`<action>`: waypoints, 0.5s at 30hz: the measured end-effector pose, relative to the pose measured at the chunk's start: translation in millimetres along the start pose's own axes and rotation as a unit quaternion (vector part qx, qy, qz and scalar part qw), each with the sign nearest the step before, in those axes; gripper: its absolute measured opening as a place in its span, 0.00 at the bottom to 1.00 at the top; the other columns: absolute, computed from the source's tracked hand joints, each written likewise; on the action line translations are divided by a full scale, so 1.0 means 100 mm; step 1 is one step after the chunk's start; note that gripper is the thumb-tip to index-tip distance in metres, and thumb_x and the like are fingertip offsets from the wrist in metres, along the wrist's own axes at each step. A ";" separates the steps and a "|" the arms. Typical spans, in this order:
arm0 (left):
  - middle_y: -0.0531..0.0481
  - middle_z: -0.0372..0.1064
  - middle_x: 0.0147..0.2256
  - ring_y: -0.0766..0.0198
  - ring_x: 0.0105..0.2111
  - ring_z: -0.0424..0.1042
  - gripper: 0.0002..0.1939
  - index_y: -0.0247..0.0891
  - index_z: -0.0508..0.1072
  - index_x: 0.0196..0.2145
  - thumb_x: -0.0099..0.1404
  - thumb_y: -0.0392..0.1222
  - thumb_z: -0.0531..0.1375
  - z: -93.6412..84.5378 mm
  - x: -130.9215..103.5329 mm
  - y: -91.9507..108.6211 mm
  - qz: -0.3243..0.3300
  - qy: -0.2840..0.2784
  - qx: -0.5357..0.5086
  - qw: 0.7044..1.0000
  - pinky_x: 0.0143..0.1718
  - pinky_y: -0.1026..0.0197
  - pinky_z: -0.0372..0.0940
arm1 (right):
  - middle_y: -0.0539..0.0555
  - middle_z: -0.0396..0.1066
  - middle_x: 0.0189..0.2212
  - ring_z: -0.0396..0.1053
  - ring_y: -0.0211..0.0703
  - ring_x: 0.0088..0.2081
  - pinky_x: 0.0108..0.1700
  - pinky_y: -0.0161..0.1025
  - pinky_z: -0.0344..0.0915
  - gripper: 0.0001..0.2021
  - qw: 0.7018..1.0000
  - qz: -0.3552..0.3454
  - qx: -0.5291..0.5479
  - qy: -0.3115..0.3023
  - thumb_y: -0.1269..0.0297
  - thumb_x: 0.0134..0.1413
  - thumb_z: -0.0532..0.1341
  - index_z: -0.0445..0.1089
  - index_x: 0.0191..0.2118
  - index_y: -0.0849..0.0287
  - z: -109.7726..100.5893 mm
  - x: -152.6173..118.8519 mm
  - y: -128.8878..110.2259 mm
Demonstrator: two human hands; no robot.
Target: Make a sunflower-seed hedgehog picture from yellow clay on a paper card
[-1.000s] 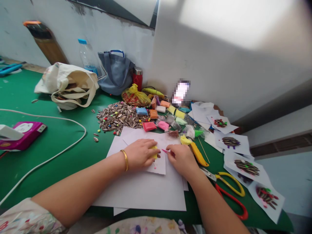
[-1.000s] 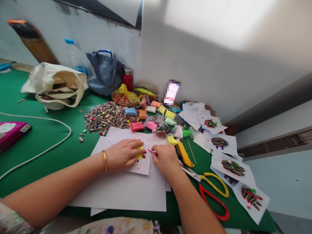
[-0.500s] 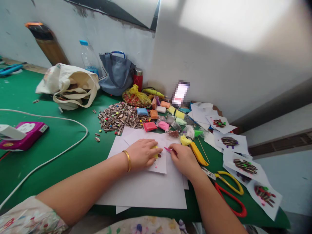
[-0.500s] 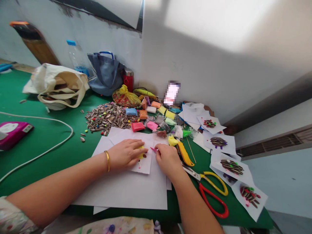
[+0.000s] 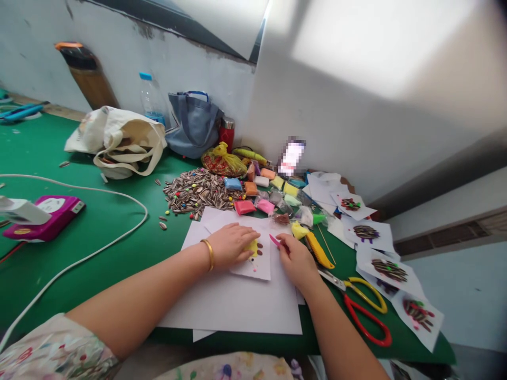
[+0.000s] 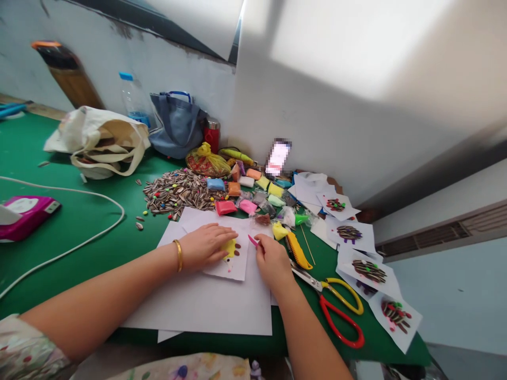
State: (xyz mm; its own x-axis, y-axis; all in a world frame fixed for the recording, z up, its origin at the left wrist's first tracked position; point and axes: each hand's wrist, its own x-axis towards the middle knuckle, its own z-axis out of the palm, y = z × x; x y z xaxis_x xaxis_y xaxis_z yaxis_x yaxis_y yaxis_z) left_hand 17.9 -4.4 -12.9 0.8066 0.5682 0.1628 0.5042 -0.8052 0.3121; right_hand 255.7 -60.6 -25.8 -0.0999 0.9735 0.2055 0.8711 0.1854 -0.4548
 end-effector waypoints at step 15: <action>0.43 0.70 0.52 0.55 0.52 0.69 0.21 0.38 0.65 0.56 0.66 0.42 0.55 0.00 0.01 -0.03 -0.002 0.016 -0.031 0.999 0.55 0.53 0.59 | 0.54 0.62 0.61 0.56 0.55 0.61 0.61 0.55 0.52 0.19 0.963 -0.242 -0.117 -0.012 0.59 0.60 0.58 0.68 0.56 0.49 0.00 -0.20 -0.21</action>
State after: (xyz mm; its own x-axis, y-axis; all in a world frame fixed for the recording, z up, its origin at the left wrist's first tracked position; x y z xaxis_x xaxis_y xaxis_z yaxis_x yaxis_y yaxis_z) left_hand 17.0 -1.2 -13.8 0.7941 0.5769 0.1913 0.4862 -0.7919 0.3694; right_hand 239.8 -83.9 -20.3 -0.5291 0.7845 0.3234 0.8045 0.5850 -0.1028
